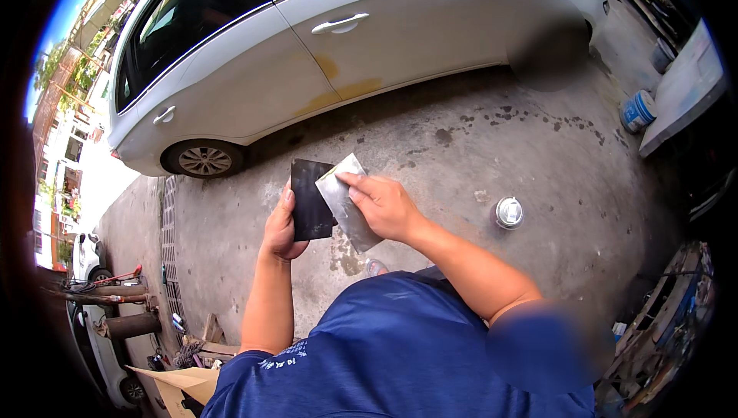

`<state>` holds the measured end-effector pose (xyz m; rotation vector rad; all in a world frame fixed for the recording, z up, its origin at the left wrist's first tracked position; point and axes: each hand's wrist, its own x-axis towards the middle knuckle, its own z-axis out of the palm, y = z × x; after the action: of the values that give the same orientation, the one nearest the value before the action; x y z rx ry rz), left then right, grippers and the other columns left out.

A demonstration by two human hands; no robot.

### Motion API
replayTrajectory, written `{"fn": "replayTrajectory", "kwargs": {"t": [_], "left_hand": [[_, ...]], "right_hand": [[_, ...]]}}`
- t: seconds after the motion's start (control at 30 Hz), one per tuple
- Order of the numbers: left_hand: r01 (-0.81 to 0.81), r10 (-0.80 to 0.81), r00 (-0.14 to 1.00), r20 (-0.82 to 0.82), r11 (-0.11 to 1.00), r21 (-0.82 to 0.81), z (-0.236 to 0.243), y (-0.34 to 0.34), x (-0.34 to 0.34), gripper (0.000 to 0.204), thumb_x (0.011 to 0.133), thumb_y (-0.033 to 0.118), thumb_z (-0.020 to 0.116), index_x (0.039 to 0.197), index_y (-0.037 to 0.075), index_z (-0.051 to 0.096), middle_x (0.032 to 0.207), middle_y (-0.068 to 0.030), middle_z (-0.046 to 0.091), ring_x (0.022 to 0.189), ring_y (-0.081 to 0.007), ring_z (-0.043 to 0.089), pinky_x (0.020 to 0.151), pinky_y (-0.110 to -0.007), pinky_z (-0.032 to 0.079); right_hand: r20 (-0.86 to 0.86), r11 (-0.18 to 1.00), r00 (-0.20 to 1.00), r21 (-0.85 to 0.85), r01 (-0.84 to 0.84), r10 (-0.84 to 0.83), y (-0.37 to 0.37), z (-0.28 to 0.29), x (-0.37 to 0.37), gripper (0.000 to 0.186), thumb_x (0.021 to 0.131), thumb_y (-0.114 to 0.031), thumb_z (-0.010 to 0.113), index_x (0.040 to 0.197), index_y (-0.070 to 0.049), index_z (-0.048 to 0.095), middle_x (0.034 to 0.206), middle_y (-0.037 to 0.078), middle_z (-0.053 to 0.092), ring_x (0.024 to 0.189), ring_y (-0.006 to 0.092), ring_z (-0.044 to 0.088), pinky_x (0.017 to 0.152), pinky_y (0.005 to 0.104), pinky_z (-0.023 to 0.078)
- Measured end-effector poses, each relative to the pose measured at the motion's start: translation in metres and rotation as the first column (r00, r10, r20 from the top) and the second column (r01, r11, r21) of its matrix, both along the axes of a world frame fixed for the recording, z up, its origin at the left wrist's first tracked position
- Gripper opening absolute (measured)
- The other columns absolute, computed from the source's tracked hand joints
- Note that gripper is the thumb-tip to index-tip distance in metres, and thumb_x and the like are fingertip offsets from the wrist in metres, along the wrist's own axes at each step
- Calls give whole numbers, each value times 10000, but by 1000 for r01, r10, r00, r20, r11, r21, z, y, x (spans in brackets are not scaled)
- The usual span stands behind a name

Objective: The person applies body filler to a dent on a car door using a spreader. They smooth the filler across the damaged area, then retrieve more filler from a can and continue applying it to the same spot.

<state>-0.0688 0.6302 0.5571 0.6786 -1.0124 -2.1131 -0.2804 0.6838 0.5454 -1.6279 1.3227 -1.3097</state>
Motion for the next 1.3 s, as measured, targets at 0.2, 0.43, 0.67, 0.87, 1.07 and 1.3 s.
{"fn": "replayTrajectory", "kwargs": {"t": [0.2,0.43,0.67,0.87,1.07,1.3], "left_hand": [[-342,328,933,-144,936,-80,-8,-3,-23,447,1006,166,404,1440,99,322,1337,-90,506,1175,-217,525,1010,-361,423],[-542,473,833,-286,801,-255,-2,3,-49,382,988,64,381,1365,96,429,1303,-86,534,1159,-216,536,984,-356,437],[-534,477,844,-247,789,-303,-1,-1,-50,362,997,110,357,1350,98,436,1278,-92,546,1137,-231,546,981,-374,434],[-502,467,865,-186,807,-311,8,-11,-46,370,991,112,361,1355,89,429,1279,-91,548,1144,-230,543,988,-374,428],[-514,451,833,-319,845,-146,14,-17,-59,364,996,124,367,1353,99,431,1276,-74,550,1119,-220,559,966,-370,449],[-585,491,778,-392,794,-165,13,-14,-62,330,999,102,379,1312,101,483,1263,-77,569,1132,-222,555,978,-374,442]], "right_hand": [[320,945,939,249,-212,126,27,-23,36,341,940,-115,487,1265,-77,580,1187,168,628,1068,232,616,918,310,461],[674,839,738,415,-352,-24,-3,-5,23,355,946,-96,459,1280,-43,568,1227,106,619,1131,171,560,981,278,409],[658,878,751,327,-350,55,6,-6,32,356,951,-88,447,1282,-21,560,1179,84,630,1066,129,565,941,261,430],[396,932,913,284,-223,98,15,2,40,351,948,-107,443,1258,-4,570,1209,127,628,1113,150,564,956,271,429],[537,931,843,289,-222,34,-20,11,16,349,948,-110,443,1253,-9,577,1220,126,622,1104,168,579,966,281,423],[746,849,663,388,-357,-62,-23,23,15,365,943,-87,461,1288,-14,554,1243,110,603,1151,164,540,999,288,402]]}}
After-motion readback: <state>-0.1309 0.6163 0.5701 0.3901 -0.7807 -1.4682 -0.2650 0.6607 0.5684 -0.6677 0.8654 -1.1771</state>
